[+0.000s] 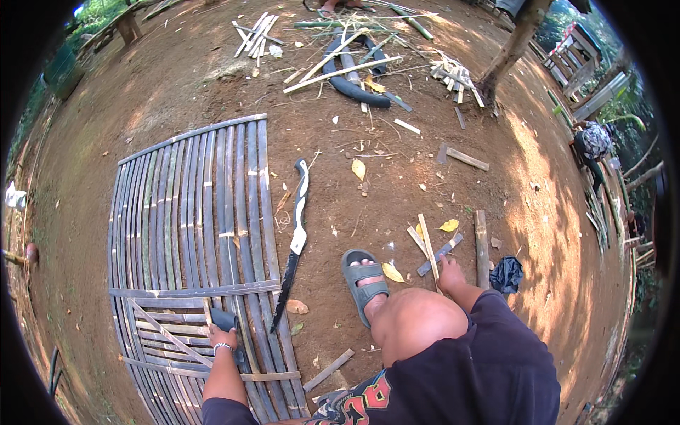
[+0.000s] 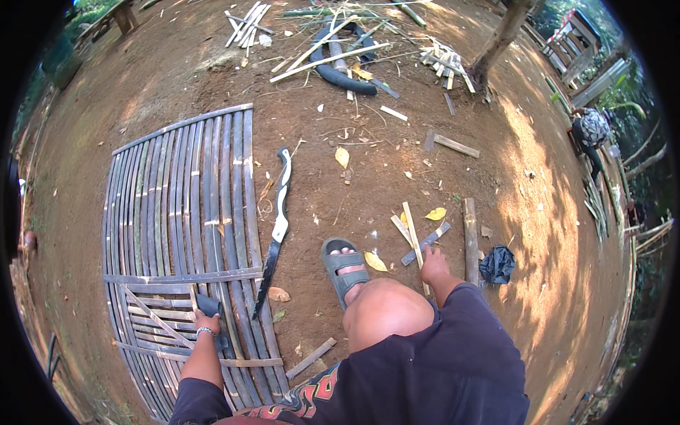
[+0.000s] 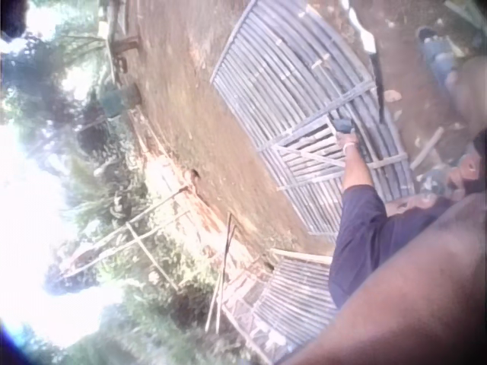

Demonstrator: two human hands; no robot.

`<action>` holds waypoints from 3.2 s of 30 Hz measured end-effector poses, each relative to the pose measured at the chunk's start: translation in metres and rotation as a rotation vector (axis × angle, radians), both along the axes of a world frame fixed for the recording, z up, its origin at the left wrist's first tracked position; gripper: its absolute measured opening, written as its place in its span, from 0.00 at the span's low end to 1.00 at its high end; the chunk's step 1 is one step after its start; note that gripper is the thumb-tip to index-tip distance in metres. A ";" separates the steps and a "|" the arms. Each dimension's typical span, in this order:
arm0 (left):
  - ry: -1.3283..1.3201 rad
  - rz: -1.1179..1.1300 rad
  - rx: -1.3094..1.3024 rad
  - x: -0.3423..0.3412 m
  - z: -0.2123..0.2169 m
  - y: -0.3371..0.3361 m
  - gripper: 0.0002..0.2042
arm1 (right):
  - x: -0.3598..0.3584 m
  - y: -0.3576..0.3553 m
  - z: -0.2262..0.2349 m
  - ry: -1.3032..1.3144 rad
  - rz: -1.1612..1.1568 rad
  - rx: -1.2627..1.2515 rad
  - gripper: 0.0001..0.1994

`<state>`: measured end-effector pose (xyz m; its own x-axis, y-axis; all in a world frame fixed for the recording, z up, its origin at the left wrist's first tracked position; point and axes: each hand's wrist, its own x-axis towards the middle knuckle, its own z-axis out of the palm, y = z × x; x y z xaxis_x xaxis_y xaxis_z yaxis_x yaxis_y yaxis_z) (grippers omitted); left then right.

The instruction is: The person assembles a rectangular bamboo frame by securing slats to a base structure. They use a hammer to drive nails into the joints and a saw to trim excess material from the bamboo pieces. The person works on the ground in an outdoor area, handling the frame and tools with both hands.

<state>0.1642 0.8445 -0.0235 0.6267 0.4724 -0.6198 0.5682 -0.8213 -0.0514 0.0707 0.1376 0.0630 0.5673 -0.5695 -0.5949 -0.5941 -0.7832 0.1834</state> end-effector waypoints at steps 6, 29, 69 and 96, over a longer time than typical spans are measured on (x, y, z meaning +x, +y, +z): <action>-0.079 0.050 -0.093 -0.001 -0.009 0.027 0.45 | -0.003 0.000 0.011 0.053 0.018 0.176 0.43; -0.088 0.376 0.079 0.032 0.019 -0.024 0.38 | 0.363 -0.193 -0.054 -0.388 -0.342 -0.145 0.28; -0.426 0.526 0.226 -0.030 0.033 -0.061 0.32 | 0.383 0.196 0.046 -0.206 0.021 1.450 0.18; 0.010 0.388 0.006 0.026 0.060 -0.068 0.51 | 0.287 0.530 -0.044 0.202 0.368 1.514 0.19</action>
